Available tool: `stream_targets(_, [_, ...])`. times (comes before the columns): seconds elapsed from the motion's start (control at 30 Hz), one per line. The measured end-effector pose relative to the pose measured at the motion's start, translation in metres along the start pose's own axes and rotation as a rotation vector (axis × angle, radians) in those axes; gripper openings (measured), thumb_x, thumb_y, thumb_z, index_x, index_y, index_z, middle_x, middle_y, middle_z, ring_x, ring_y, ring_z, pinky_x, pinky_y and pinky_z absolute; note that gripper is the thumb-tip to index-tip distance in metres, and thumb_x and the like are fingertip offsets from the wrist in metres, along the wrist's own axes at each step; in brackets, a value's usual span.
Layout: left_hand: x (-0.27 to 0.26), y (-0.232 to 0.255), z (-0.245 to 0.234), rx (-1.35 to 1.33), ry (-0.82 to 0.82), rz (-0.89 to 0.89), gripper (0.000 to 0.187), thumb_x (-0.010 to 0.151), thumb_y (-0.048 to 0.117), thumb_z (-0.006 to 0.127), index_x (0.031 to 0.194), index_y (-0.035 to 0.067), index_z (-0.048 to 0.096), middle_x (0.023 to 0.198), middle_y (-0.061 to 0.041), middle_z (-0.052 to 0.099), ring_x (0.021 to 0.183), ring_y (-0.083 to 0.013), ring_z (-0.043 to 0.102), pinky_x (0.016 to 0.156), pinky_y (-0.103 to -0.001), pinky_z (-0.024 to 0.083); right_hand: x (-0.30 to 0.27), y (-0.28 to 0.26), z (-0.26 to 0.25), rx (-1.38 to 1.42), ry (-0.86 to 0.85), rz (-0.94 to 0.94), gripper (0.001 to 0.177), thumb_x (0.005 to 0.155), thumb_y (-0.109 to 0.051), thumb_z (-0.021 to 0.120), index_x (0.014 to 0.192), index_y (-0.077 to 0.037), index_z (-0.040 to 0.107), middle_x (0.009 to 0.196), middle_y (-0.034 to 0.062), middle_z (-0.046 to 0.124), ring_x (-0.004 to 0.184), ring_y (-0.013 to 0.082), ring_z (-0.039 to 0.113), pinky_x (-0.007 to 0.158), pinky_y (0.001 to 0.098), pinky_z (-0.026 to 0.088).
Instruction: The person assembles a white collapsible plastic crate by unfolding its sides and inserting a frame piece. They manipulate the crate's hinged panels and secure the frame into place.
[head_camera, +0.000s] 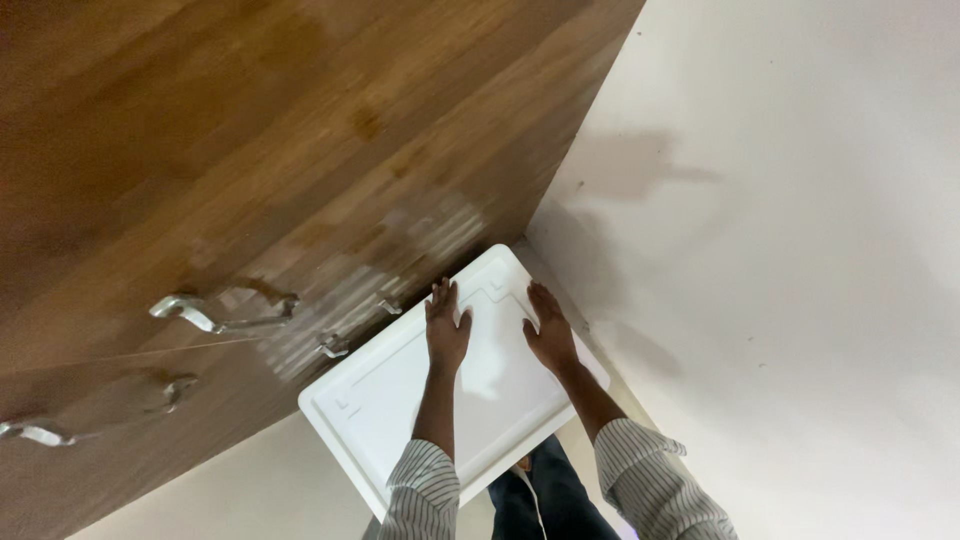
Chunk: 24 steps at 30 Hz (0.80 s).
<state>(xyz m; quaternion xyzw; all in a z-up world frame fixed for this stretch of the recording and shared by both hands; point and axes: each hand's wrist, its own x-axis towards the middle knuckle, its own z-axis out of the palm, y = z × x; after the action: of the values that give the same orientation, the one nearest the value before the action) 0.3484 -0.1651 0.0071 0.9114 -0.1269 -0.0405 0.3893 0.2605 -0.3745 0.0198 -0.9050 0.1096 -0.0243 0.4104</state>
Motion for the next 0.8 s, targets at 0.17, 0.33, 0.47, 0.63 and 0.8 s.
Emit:
stream_targets(0.17, [0.0, 0.001, 0.004, 0.011, 0.015, 0.012, 0.061, 0.093, 0.013, 0.068, 0.15, 0.003, 0.048, 0.163, -0.016, 0.037, 0.155, -0.0347, 0.027, 0.126, -0.053, 0.018, 0.002, 0.005, 0.002, -0.04, 0.021, -0.057, 0.07, 0.089, -0.006, 0.066, 0.154, -0.003, 0.041, 0.163, 0.0158, 0.037, 0.151, 0.0327, 0.032, 0.125, 0.0422, 0.025])
stream_targets(0.33, [-0.003, 0.005, -0.006, -0.102, 0.039, 0.012, 0.057, 0.098, 0.017, 0.065, 0.151, 0.004, 0.049, 0.161, -0.017, 0.042, 0.154, -0.0339, 0.03, 0.125, -0.051, 0.019, -0.001, 0.012, 0.004, 0.044, 0.057, -0.082, 0.068, 0.089, -0.007, 0.067, 0.152, -0.003, 0.044, 0.161, 0.0165, 0.042, 0.15, 0.0327, 0.037, 0.124, 0.041, 0.029])
stream_targets(0.47, [-0.013, 0.019, -0.022, -0.341, 0.057, -0.062, 0.056, 0.104, 0.025, 0.056, 0.155, 0.007, 0.044, 0.16, -0.015, 0.044, 0.153, -0.0304, 0.034, 0.124, -0.043, 0.025, 0.006, 0.026, -0.001, 0.282, 0.056, 0.103, 0.062, 0.093, -0.011, 0.07, 0.151, -0.005, 0.049, 0.155, 0.014, 0.051, 0.144, 0.0261, 0.049, 0.12, 0.0345, 0.038])
stream_targets(0.63, [-0.033, 0.042, -0.043, -0.514, 0.078, -0.15, 0.054, 0.107, 0.033, 0.05, 0.154, 0.006, 0.045, 0.16, -0.013, 0.046, 0.151, -0.026, 0.04, 0.123, -0.037, 0.031, 0.005, 0.031, -0.008, 0.656, 0.102, 0.066, 0.056, 0.096, 0.002, 0.06, 0.151, 0.0, 0.047, 0.159, 0.0165, 0.048, 0.15, 0.0244, 0.042, 0.122, 0.0345, 0.033])
stream_targets(0.8, [-0.065, 0.064, -0.063, -0.721, 0.115, -0.159, 0.055, 0.109, 0.033, 0.043, 0.154, 0.001, 0.043, 0.161, -0.013, 0.045, 0.152, -0.0257, 0.038, 0.125, -0.038, 0.027, -0.03, 0.008, -0.026, 0.823, 0.081, 0.179, 0.057, 0.094, 0.006, 0.051, 0.151, 0.001, 0.045, 0.16, 0.0167, 0.044, 0.151, 0.0254, 0.037, 0.121, 0.0369, 0.031])
